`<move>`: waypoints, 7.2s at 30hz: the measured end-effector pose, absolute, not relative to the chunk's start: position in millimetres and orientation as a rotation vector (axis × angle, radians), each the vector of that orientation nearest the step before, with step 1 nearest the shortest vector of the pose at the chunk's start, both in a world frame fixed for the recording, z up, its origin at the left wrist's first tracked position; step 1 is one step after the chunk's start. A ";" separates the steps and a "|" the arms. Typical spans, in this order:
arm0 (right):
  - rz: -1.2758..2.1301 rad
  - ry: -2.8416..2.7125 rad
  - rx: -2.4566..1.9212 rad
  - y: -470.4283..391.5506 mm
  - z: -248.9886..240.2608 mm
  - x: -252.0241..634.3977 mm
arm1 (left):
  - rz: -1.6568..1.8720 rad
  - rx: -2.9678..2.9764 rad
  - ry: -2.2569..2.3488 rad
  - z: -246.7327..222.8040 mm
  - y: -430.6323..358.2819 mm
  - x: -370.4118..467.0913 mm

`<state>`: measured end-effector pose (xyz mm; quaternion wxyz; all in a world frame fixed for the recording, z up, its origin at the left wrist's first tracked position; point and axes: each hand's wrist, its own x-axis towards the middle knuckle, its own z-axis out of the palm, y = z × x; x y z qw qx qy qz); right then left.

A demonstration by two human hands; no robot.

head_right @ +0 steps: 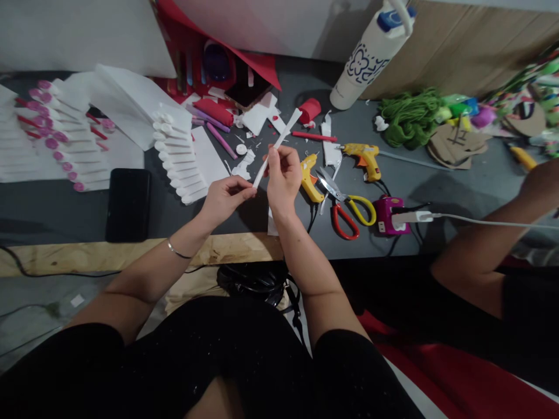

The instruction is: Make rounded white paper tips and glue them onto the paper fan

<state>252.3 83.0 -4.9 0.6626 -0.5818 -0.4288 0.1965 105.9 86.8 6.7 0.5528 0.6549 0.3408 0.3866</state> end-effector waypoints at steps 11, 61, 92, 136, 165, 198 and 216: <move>0.761 -0.944 -1.268 88.3 -6.8 256.6 | 1.351 2.041 0.598 10.2 87.5 101.0; 1.064 -1.031 -1.341 82.3 6.8 250.2 | 1.368 2.224 0.739 18.5 90.7 89.0; 0.610 -1.575 -1.275 60.3 29.5 251.8 | 1.306 1.355 0.987 -12.1 119.8 84.2; 0.634 -1.346 -1.433 57.5 19.9 237.7 | 1.378 1.484 0.879 -16.9 117.3 96.2; 0.975 -1.070 -1.333 70.6 16.3 234.7 | 1.372 2.350 0.973 -5.1 110.1 82.6; 0.788 -1.332 -1.377 58.2 19.7 230.1 | 1.413 2.139 1.072 -3.4 113.4 82.6; 0.774 -1.361 -1.517 65.9 13.6 231.8 | 1.223 2.365 1.078 -17.1 122.5 78.6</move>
